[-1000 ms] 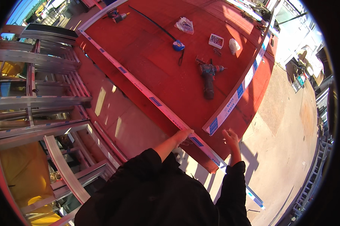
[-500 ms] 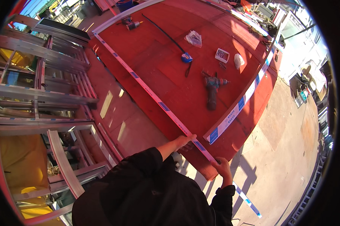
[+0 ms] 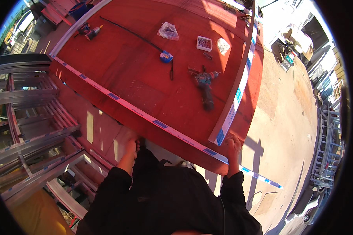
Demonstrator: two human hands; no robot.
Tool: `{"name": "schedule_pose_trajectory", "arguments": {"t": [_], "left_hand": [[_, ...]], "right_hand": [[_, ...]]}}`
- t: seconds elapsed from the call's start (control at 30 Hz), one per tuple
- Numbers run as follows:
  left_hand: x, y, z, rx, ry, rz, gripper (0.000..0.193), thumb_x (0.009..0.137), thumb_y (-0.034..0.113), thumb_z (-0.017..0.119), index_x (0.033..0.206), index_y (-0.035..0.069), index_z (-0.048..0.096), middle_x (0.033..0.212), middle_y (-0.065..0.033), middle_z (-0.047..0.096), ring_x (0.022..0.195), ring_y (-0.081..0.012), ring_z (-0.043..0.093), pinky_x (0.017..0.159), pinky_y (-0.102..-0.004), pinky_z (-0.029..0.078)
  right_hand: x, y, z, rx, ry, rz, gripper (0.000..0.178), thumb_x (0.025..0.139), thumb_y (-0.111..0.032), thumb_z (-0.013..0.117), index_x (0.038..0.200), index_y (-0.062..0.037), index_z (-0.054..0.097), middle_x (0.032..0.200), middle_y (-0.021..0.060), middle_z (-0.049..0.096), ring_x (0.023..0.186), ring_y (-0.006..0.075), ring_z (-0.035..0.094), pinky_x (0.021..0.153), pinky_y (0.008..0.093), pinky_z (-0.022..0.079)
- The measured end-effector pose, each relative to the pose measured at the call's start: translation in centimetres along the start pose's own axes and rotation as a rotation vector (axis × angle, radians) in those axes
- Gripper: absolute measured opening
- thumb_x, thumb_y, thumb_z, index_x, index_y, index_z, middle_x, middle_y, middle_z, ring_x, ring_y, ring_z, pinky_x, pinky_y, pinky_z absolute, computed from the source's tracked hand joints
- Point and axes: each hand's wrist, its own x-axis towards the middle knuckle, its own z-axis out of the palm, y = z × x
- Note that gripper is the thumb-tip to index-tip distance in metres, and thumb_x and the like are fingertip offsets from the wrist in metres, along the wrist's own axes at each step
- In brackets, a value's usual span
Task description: The person assembles a metal frame structure on a red workbench. They position long aluminum extrusions, drill pilot holes, and fasten screws using a cordless drill. The person also uses a tape measure and marker to align and mark the frame components.
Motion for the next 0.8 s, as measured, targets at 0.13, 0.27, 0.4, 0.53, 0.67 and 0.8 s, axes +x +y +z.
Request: {"name": "schedule_pose_trajectory", "arguments": {"t": [0.13,0.27,0.4,0.53,0.67,0.8], "left_hand": [[5.1,6.7,-5.1,-0.111,0.081,-0.031,0.016,0.094,0.03,0.054,0.091,0.015,0.06,0.069,-0.0018,0.059,0.056,-0.0148,0.056,0.048,-0.0292,0.043],[8.7,15.2,-8.6,-0.201,0.092,0.052,0.017,0.094,0.031,0.053,0.087,0.015,0.056,0.069,-0.0017,0.058,0.056,-0.0154,0.056,0.049,-0.0285,0.043],[9.4,23.2,-8.8,-0.213,0.126,0.232,0.021,0.097,0.034,0.053,0.086,0.016,0.051,0.072,0.0,0.058,0.06,-0.0148,0.054,0.052,-0.0284,0.042],[5.2,29.0,-5.8,-0.166,-0.049,0.515,0.022,0.101,0.029,0.049,0.087,0.013,0.052,0.07,-0.0019,0.057,0.059,-0.0143,0.054,0.053,-0.0285,0.042],[-5.2,34.1,1.5,-0.006,-0.503,0.852,0.006,0.101,0.006,0.059,0.097,0.008,0.054,0.092,-0.0068,0.064,0.078,-0.0122,0.059,0.071,-0.0271,0.05],[-21.0,38.4,7.2,0.43,-1.113,1.393,0.021,0.09,0.001,0.071,0.108,0.007,0.061,0.11,-0.0162,0.065,0.09,-0.0239,0.066,0.08,-0.0354,0.056]], "right_hand": [[1.2,-5.7,10.0,-0.028,-0.037,0.106,0.027,0.09,-0.017,0.05,0.08,0.0015,0.067,0.077,0.0185,0.07,0.074,0.0309,0.069,0.069,0.0408,0.053],[0.5,-10.4,18.0,-0.044,-0.045,0.021,0.026,0.092,-0.02,0.052,0.08,0.001,0.063,0.076,0.021,0.066,0.072,0.0366,0.067,0.068,0.0456,0.051],[0.4,-13.1,20.8,-0.091,-0.037,0.123,0.03,0.094,-0.023,0.055,0.078,0.0013,0.059,0.074,0.0229,0.062,0.072,0.0406,0.065,0.067,0.0504,0.048],[1.5,-14.1,20.4,-0.324,-0.078,0.139,0.025,0.092,-0.023,0.063,0.082,-0.0007,0.066,0.087,0.0213,0.068,0.088,0.0393,0.067,0.078,0.0498,0.051],[6.7,-13.0,19.8,-0.45,0.117,-0.164,0.035,0.085,-0.017,0.072,0.117,-0.0051,0.069,0.129,0.0178,0.062,0.123,0.0386,0.057,0.103,0.0474,0.046],[15.3,-10.3,20.4,-0.62,0.138,0.031,0.076,0.081,-0.024,0.074,0.148,-0.0015,0.045,0.149,0.0207,0.049,0.139,0.0386,0.045,0.112,0.0504,0.04]]}}
